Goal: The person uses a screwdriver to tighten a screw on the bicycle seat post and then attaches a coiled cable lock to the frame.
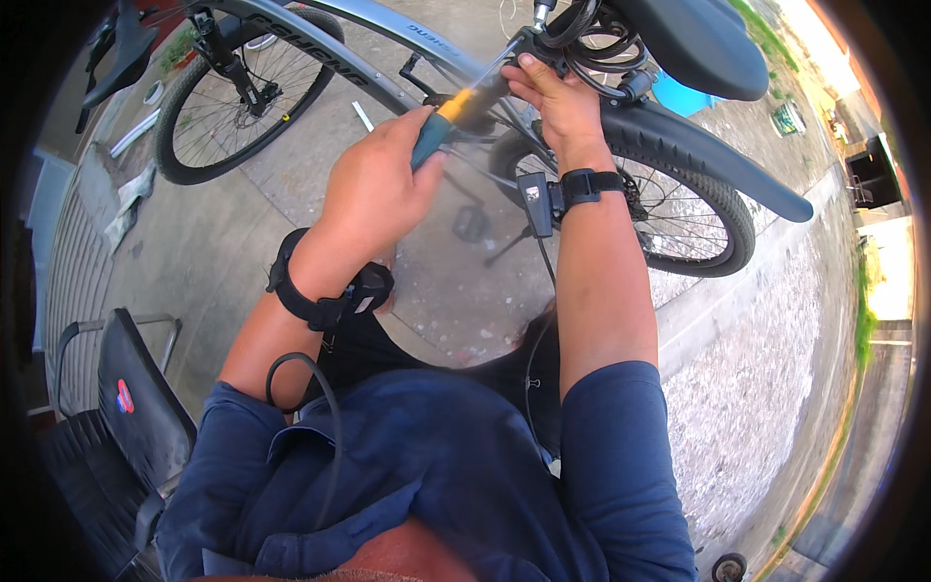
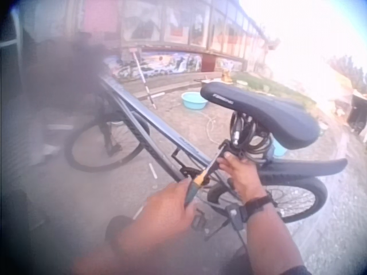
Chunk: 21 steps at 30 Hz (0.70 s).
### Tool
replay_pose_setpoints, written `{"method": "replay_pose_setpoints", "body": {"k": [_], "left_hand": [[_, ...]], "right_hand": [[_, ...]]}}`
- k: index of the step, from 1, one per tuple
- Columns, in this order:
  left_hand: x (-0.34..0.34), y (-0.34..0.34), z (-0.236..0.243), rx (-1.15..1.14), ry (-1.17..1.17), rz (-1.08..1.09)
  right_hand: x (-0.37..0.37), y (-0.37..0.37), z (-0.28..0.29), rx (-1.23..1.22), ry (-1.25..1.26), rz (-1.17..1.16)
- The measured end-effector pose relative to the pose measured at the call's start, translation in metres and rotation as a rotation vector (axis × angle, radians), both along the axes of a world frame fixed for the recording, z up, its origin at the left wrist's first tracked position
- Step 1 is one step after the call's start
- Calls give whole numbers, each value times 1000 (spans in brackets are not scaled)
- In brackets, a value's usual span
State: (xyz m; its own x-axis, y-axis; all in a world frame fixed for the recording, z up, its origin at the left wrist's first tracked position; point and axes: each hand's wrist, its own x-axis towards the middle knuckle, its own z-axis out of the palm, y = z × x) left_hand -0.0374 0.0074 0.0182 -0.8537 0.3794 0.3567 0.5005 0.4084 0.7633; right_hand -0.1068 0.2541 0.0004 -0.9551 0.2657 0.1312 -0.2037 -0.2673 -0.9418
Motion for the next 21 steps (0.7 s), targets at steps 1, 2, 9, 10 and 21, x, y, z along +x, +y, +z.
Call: {"method": "replay_pose_setpoints", "body": {"k": [1,2,9,10,21], "left_hand": [[1,1,0,-266,441,124],[4,3,2,-266,442,121],[-9,-5,5,706,-1015,-328],[-10,-3,6,467,-774,-237],[-10,-5,7,644,-1016,-306]], "right_hand": [[1,2,0,3,-4,-8],[1,3,0,2,-3,-10],[0,1,1,20,10,18],[-1,0,1,14,0,12],[1,0,-2,24,11,2]]}}
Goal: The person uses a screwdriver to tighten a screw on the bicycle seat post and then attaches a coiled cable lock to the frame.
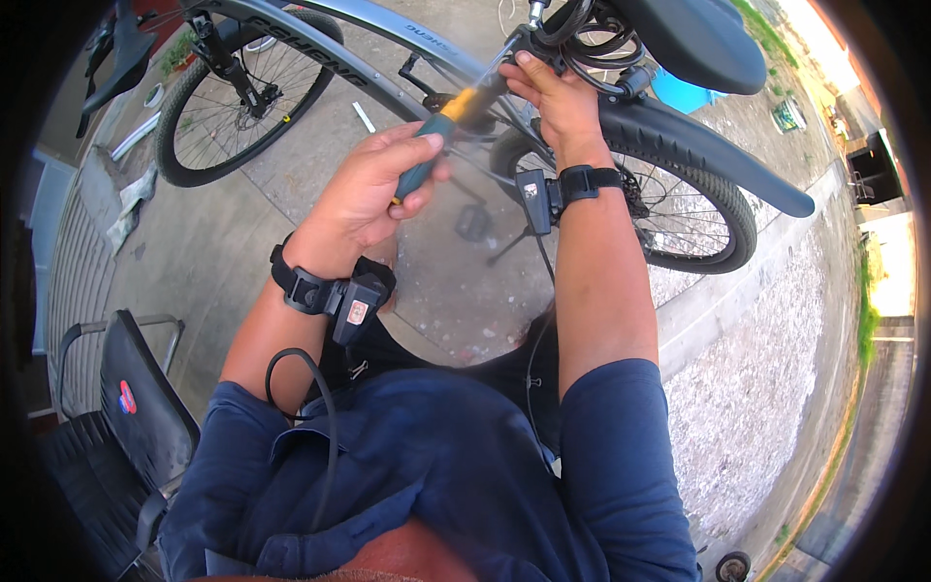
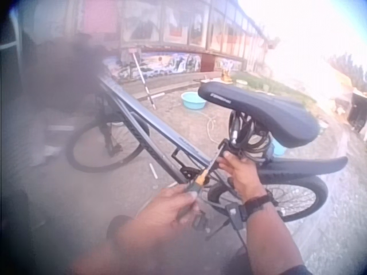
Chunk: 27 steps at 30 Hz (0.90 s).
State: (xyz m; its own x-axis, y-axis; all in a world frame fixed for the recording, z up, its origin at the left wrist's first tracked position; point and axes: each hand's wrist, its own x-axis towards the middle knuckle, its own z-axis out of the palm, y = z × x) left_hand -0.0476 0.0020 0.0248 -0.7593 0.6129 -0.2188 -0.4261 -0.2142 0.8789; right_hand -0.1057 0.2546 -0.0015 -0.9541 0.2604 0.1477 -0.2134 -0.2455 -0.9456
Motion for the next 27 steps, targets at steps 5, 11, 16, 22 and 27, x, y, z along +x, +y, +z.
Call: {"method": "replay_pose_setpoints", "body": {"k": [5,11,16,22,27], "left_hand": [[5,6,-9,-902,1401,421],[1,0,-2,143,-214,-16],[8,10,-8,-898,1367,424],[2,0,-5,192,-264,-20],[8,8,2,-563,740,221]], "right_hand": [[-1,1,1,-19,-10,-2],[1,-1,1,10,3,-13],[0,0,0,2,3,-13],[-1,2,-2,-3,1,3],[-2,-2,0,-27,4,-9]]}}
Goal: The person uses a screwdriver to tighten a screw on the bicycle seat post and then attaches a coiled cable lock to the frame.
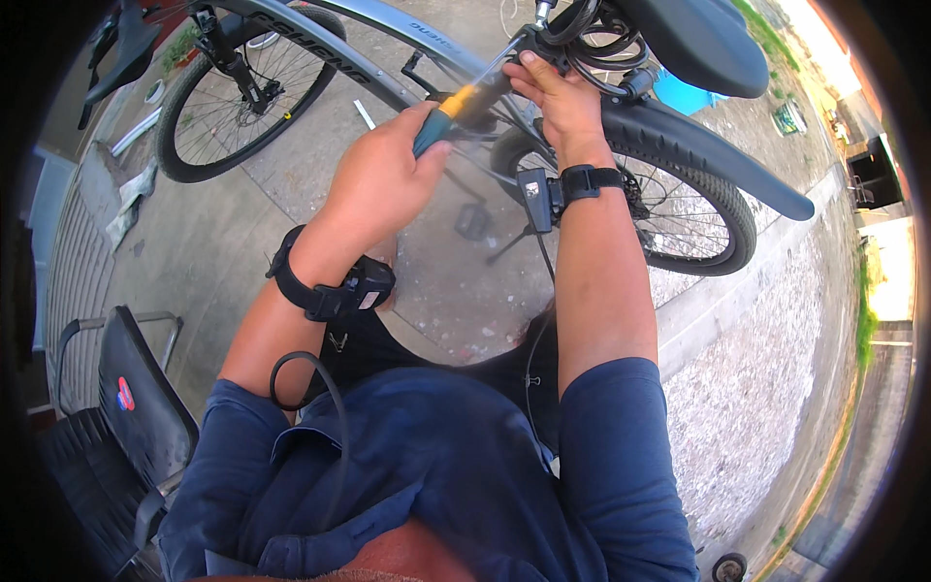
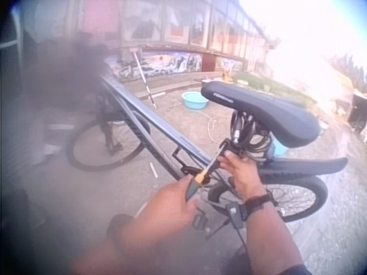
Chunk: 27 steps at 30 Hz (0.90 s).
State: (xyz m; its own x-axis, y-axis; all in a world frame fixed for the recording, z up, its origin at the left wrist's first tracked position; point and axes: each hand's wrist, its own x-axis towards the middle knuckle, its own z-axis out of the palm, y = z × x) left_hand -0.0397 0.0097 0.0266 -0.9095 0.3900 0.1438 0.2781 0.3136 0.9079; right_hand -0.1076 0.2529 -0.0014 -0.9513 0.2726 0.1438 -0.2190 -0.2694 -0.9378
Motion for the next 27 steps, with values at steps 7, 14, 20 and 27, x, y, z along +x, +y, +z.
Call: {"method": "replay_pose_setpoints", "body": {"k": [7,14,20,27], "left_hand": [[-8,-7,-7,805,-997,-235],[3,5,-5,-303,491,114],[-6,-6,-3,713,-891,-269],[0,3,-1,-9,13,-16]], "right_hand": [[0,4,-2,23,-5,21],[3,2,1,42,-17,-8],[3,0,2,17,-16,7],[4,1,2,9,34,-14]]}}
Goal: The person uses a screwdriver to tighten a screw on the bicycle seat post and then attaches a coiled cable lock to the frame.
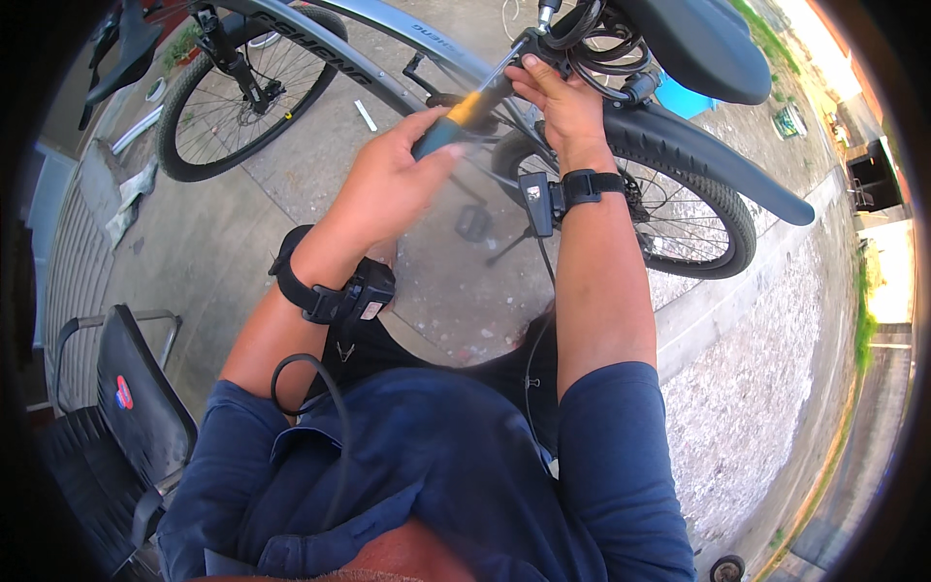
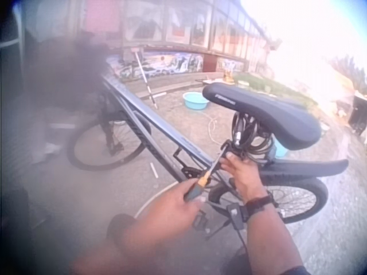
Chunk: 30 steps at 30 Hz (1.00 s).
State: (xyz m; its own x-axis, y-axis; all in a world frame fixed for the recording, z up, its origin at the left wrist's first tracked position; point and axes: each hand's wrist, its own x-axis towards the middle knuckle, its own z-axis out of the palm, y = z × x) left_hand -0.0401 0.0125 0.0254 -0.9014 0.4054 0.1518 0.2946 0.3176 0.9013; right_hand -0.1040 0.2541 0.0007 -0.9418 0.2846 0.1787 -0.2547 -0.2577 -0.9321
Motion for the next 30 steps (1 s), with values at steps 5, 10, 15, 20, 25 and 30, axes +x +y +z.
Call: {"method": "replay_pose_setpoints", "body": {"k": [5,10,15,20,25,30], "left_hand": [[-7,-9,0,658,-921,-245],[4,0,3,-298,299,87],[4,-8,1,-129,43,9],[6,-37,-15,42,-75,-16],[11,-70,-15,139,-366,53],[16,-92,-25,179,-330,83]], "right_hand": [[-1,-3,-1,6,-7,9],[1,-3,0,-23,-32,5],[0,-1,0,-15,-45,4],[0,-1,2,-14,-57,13],[7,-5,0,-25,-31,-6],[15,-3,-4,85,-38,-92]]}}
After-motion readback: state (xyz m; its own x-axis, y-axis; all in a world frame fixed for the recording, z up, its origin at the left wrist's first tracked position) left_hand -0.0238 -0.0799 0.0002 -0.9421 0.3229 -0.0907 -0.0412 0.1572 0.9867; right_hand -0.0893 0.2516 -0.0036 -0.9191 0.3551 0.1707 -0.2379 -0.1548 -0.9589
